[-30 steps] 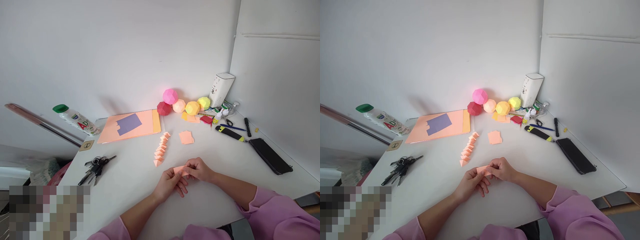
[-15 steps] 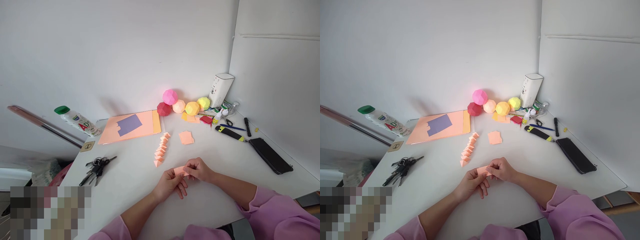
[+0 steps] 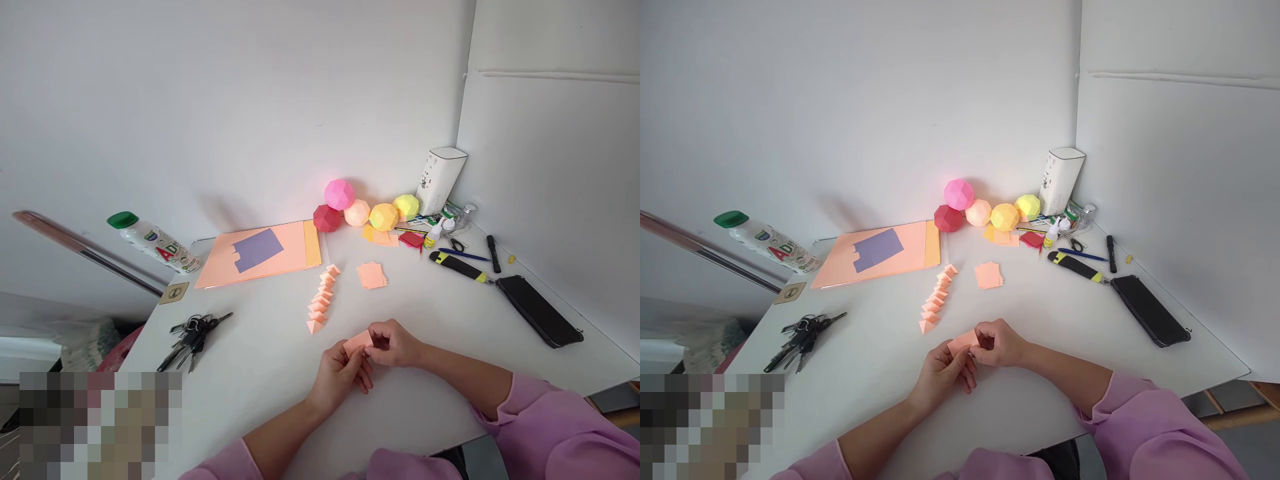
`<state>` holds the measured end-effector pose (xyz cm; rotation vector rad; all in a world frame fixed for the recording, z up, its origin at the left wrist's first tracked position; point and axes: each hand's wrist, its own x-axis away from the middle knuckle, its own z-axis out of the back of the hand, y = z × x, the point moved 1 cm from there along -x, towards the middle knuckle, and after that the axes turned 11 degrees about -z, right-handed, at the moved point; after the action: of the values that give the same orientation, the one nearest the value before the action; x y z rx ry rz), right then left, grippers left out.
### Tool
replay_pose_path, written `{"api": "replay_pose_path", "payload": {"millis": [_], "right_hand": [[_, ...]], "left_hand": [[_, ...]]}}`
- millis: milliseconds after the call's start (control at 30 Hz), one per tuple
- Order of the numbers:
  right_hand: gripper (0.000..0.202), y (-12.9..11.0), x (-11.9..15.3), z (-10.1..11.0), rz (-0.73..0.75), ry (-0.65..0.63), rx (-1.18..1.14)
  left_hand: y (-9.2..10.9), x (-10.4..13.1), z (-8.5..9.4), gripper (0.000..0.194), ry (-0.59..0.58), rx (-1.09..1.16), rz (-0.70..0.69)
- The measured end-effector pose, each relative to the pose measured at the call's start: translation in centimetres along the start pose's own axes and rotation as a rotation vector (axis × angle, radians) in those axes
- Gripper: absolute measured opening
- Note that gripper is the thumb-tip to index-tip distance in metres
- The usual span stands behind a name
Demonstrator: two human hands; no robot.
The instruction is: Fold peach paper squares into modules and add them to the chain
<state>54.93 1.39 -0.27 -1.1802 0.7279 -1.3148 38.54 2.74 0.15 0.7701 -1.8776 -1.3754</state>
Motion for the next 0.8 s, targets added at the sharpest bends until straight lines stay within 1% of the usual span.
{"api": "replay_pose_path", "payload": {"millis": [200,367,500,633,700,800], "right_hand": [[0.024,0.3,-0.1,-0.3,-0.005,0.037,0.046],[0.017,0.5,0.0,-0.2,-0.007,-0.001,0.055],[0.009,0.4,-0.2,0.4,-0.050,-0.073,-0.044],[0.002,0.6,-0.7,1.3,-0.130,-0.112,-0.222],[0.005,0.6,-0.7,1.4,-0.147,-0.102,-0.283],[0.014,0.3,-0.5,1.0,-0.105,-0.124,-0.246]], "left_hand": [[-0.5,0.1,0.0,0.035,0.028,-0.067,-0.054],[-0.4,0.1,0.0,0.034,0.003,-0.056,-0.048],[-0.1,0.0,0.0,0.033,-0.012,0.004,-0.017],[0.1,-0.3,0.5,0.036,0.060,0.042,-0.030],[0.2,-0.4,0.6,0.038,0.085,0.040,-0.036],[0.2,-0.6,0.7,0.037,0.057,0.026,-0.031]]}}
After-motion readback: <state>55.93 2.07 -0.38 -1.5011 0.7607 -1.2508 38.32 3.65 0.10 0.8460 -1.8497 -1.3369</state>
